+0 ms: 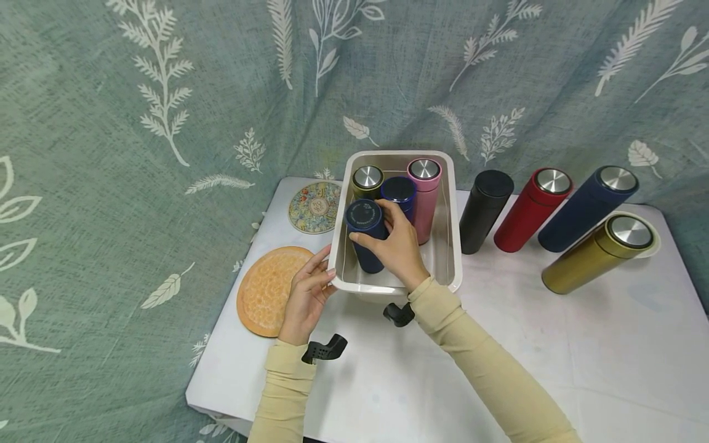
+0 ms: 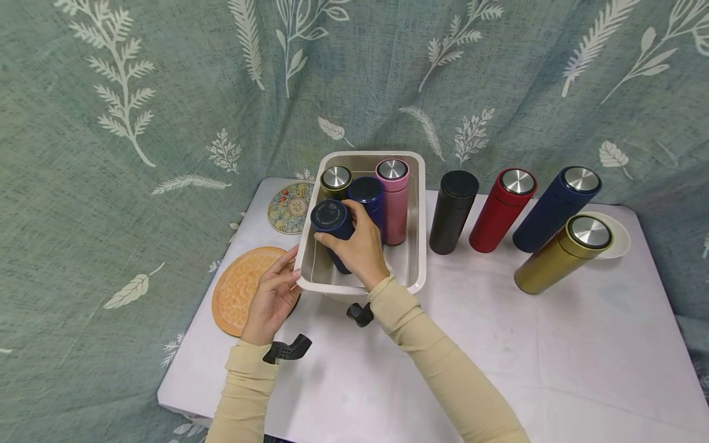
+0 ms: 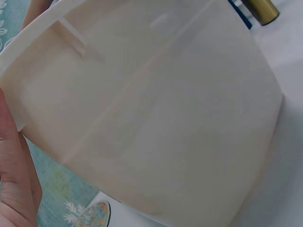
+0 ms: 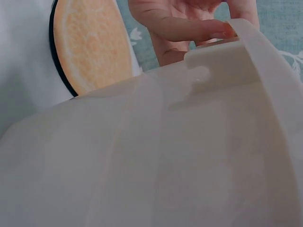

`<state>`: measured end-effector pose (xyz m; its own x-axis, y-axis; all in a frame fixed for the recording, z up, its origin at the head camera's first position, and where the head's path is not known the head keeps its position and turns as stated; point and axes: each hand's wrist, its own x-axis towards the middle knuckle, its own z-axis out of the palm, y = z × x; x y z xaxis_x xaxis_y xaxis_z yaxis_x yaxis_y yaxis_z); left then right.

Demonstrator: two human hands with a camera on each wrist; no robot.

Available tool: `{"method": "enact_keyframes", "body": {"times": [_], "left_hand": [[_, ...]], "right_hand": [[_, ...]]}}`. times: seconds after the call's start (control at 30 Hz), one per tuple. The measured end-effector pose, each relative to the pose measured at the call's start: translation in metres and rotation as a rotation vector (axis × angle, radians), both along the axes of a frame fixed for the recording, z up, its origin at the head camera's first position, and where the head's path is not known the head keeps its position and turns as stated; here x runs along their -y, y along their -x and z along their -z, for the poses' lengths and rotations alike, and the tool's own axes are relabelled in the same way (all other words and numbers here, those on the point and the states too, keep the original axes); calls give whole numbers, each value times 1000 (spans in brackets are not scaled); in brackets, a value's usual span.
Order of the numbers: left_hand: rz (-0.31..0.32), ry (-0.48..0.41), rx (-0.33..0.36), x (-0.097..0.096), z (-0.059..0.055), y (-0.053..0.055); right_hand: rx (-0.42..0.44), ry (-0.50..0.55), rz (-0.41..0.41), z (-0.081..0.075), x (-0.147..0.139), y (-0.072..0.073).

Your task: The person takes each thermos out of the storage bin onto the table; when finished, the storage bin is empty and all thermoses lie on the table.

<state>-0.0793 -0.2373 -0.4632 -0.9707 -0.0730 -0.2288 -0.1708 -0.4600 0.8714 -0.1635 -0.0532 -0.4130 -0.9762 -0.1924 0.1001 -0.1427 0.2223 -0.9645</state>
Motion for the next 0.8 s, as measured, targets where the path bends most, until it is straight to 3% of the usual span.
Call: {"method": "enact_keyframes", "body": {"times": [0.23,0.63,0.8], "left_hand": [[-4,-5,0,0,0,0],[-8,-13,5,-1,1,-1],[0,-15,0,-1,0,-1]], "right_hand": [[18,-25,-12,1,0,-2],[-73,-93,-40,2,1,-8],[-65,-70,-48,0,0,-10]]}}
